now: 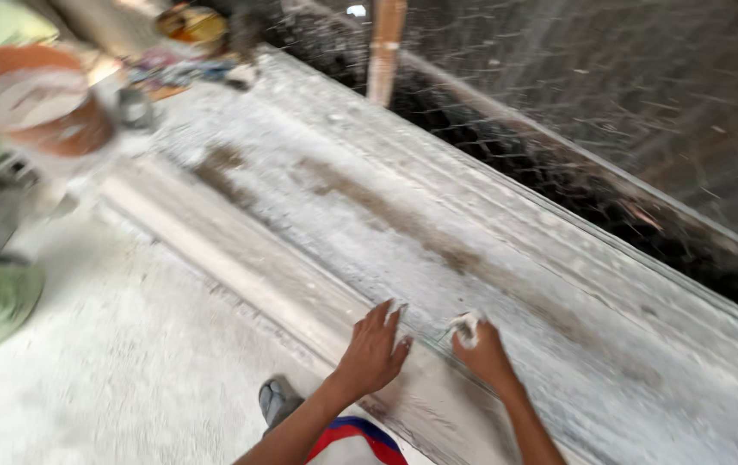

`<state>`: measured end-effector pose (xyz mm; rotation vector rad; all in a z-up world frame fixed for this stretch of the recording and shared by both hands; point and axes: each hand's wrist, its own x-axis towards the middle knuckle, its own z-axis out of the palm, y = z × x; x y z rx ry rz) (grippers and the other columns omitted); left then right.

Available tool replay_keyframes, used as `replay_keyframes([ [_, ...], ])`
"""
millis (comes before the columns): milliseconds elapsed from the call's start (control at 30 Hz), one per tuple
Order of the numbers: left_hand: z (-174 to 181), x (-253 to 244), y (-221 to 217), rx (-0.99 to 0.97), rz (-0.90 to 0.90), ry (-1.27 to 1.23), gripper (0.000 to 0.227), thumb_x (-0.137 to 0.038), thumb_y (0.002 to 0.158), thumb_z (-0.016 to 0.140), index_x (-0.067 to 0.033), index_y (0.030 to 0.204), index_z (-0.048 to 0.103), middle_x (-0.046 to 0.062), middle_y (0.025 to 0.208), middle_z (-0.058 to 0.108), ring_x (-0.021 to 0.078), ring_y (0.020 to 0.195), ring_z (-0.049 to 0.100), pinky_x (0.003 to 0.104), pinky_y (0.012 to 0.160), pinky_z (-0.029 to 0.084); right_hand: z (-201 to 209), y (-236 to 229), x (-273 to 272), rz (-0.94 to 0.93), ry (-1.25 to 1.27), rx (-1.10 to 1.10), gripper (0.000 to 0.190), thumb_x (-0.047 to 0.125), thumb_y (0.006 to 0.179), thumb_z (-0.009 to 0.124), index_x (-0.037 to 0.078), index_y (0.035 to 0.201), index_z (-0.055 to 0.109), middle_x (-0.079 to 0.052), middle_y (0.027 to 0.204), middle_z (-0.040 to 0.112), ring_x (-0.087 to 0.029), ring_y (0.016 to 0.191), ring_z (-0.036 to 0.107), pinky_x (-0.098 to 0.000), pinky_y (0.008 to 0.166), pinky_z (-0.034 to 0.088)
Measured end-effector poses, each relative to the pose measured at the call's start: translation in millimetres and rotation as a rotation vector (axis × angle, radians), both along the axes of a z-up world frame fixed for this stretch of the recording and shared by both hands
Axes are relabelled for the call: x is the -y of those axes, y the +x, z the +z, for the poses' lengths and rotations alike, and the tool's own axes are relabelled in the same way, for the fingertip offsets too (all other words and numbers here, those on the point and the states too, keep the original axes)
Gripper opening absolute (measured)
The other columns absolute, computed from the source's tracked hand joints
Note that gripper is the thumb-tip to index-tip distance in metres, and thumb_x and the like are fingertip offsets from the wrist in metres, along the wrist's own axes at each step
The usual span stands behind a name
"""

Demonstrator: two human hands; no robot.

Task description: The person lays a white fibrous mat onto a long metal mold, then uses a trowel to spread a white liquid from a bucket over the mat. They smooth the surface with their hands to embed the fibers and remove air pockets.

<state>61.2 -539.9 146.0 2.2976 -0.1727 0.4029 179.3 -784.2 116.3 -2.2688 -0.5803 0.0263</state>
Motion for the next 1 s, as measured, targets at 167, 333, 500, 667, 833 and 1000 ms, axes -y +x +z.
replay_keyframes([
  [167, 13.6, -50.9, -23.2, -0.115, -0.065, -0.081, 0.047, -0.025, 0.097, 0.065, 0.0045, 0.131, 0.055, 0.023, 0.113, 0.066, 0.0405, 0.110, 0.060, 0.048, 0.095, 0.050, 28.6, -32.6, -97.4, 0.197, 0.000, -0.206, 0.018, 0.010, 0.080, 0.069, 0.005, 0.098, 0.072, -0.012, 0.079, 0.069, -0.022, 0.069, 0.061, -0.0364, 0.068, 0.053],
  [333, 12.9, -134.1, -55.1, -0.146, 0.044, -0.274, 0.033, -0.019, 0.094, 0.068, 0.0021, 0.119, 0.066, 0.022, 0.099, 0.069, 0.0429, 0.093, 0.065, 0.049, 0.079, 0.052, 54.7, -53.6, -206.5, 0.297, -0.078, -0.217, 0.019, 0.012, 0.081, 0.072, 0.006, 0.100, 0.071, -0.011, 0.084, 0.071, -0.020, 0.074, 0.064, -0.0352, 0.073, 0.053],
  [500, 5.7, -254.8, -97.2, -0.045, 0.126, -0.494, 0.034, -0.010, 0.092, 0.069, 0.0039, 0.122, 0.064, 0.021, 0.092, 0.072, 0.0392, 0.081, 0.065, 0.044, 0.074, 0.054, 42.1, -83.7, -337.5, 0.379, -0.004, -0.322, 0.032, 0.010, 0.086, 0.072, 0.007, 0.118, 0.068, -0.009, 0.096, 0.073, -0.020, 0.086, 0.064, -0.0344, 0.082, 0.053],
  [667, -5.9, -390.1, -128.3, -0.181, 0.351, -0.709, 0.030, -0.012, 0.094, 0.069, 0.0023, 0.120, 0.067, 0.011, 0.078, 0.072, 0.0167, 0.061, 0.060, 0.035, 0.058, 0.053, -4.0, -112.2, -478.0, 0.365, 0.186, -0.405, 0.042, 0.009, 0.092, 0.068, 0.005, 0.133, 0.056, -0.004, 0.116, 0.071, -0.012, 0.108, 0.064, -0.0286, 0.098, 0.048],
  [833, -7.8, -498.1, -139.1, -0.228, 0.431, -0.869, 0.029, -0.021, 0.096, 0.070, 0.0018, 0.113, 0.067, 0.003, 0.076, 0.071, 0.0071, 0.058, 0.059, 0.027, 0.053, 0.054, -40.1, -129.0, -587.8, 0.401, 0.332, -0.502, 0.030, 0.007, 0.093, 0.068, 0.003, 0.122, 0.062, -0.005, 0.111, 0.070, -0.012, 0.103, 0.063, -0.0283, 0.093, 0.050],
  [1000, -16.8, -566.4, -125.3, -0.289, 0.413, -1.015, 0.028, -0.023, 0.099, 0.070, 0.0011, 0.113, 0.068, 0.002, 0.075, 0.066, 0.0070, 0.062, 0.055, 0.028, 0.056, 0.052, -64.8, -119.6, -652.3, 0.207, 0.313, -0.401, 0.022, 0.007, 0.090, 0.074, 0.003, 0.108, 0.064, -0.005, 0.098, 0.071, -0.013, 0.091, 0.063, -0.0292, 0.084, 0.052],
])
